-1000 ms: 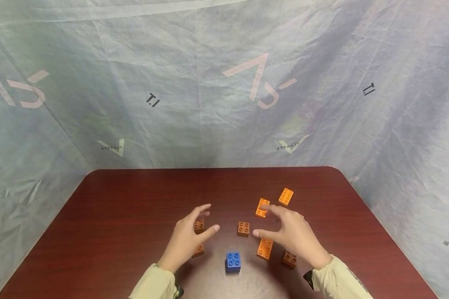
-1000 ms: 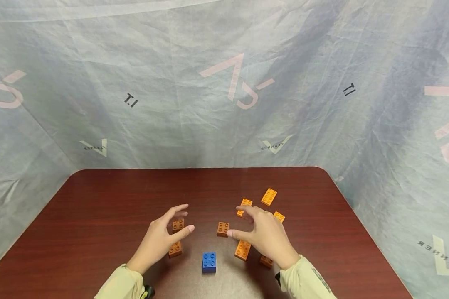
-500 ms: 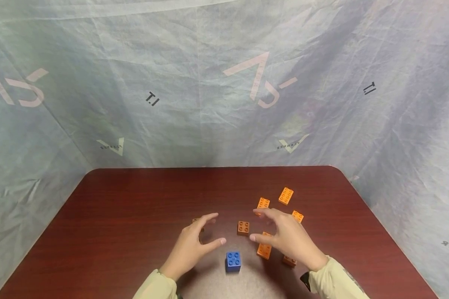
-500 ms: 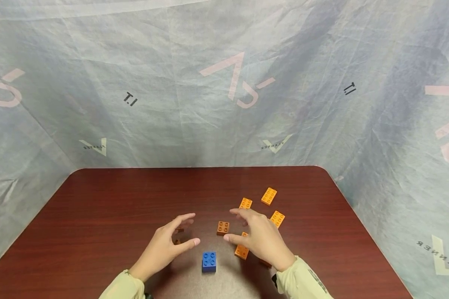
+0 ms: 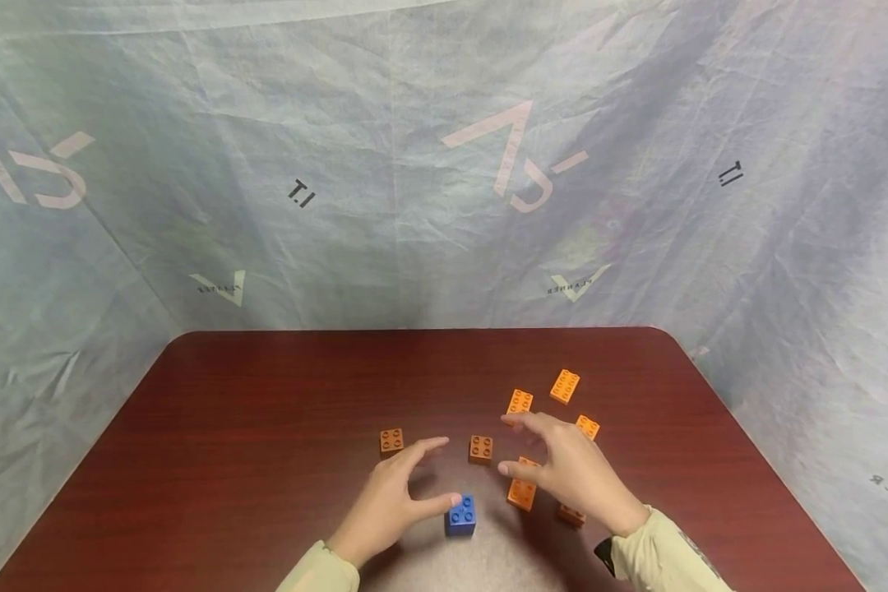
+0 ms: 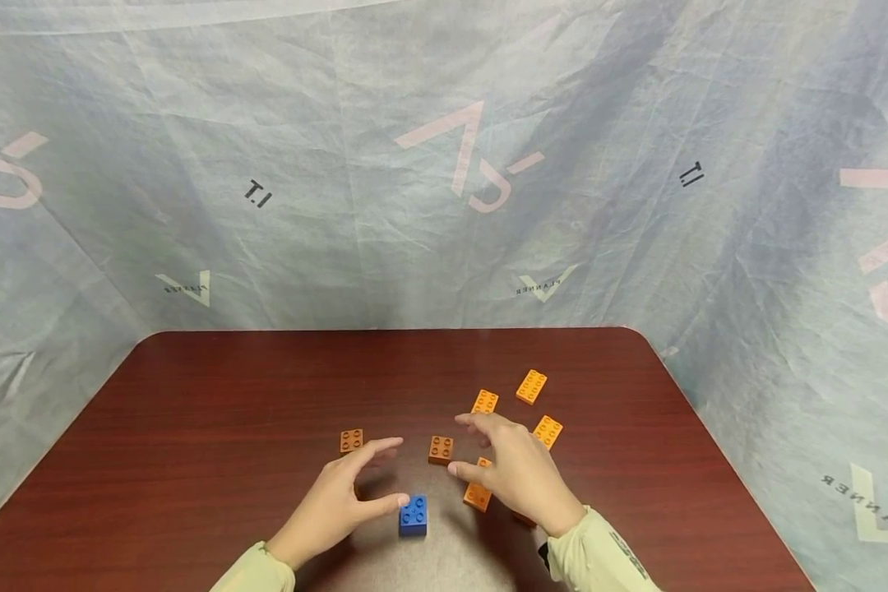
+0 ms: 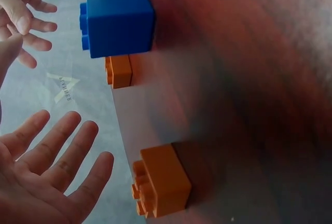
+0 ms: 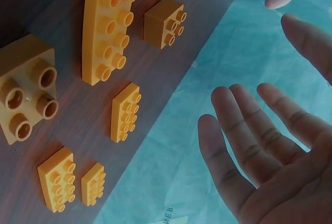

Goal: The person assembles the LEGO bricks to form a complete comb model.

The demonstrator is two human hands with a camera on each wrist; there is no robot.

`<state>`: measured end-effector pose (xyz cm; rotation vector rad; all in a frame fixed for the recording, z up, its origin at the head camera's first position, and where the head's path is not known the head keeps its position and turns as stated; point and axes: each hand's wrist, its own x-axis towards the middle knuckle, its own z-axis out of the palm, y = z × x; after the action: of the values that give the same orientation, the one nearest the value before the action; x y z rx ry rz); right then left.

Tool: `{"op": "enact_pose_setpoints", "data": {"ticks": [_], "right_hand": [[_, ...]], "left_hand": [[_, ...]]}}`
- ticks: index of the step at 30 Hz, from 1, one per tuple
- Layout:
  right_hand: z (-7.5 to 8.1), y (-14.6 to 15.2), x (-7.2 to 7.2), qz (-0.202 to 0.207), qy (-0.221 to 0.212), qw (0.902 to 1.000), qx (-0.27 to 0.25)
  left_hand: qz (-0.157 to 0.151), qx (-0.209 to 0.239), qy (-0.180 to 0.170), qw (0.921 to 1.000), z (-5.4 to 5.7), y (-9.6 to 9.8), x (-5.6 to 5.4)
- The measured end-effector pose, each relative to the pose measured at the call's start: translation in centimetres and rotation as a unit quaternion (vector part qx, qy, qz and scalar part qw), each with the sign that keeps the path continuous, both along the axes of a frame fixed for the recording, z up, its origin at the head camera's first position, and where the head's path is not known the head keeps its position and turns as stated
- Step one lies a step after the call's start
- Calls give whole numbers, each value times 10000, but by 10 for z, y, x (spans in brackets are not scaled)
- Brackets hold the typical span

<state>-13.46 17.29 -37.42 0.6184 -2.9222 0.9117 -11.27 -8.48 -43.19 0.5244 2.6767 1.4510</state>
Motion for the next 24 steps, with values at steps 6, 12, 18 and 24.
{"op": "enact_pose_setpoints", "data": {"ticks": [6, 12, 18, 24], "right_hand": [[-2, -1, 2, 262, -143, 9995, -33], [-8, -2, 5, 558, -202, 9982, 104], [-12, -4, 7, 735, -322, 9965, 220], [-13, -3, 7, 791, -284, 9960, 297]], "left_hand": [[-214, -17, 53, 9998, -4, 3, 4], [-364, -128, 70, 9992, -7, 4, 7], [-357, -327, 197, 9986, -10, 6, 10], [-404, -438, 376, 9975, -14, 8, 11]]}}
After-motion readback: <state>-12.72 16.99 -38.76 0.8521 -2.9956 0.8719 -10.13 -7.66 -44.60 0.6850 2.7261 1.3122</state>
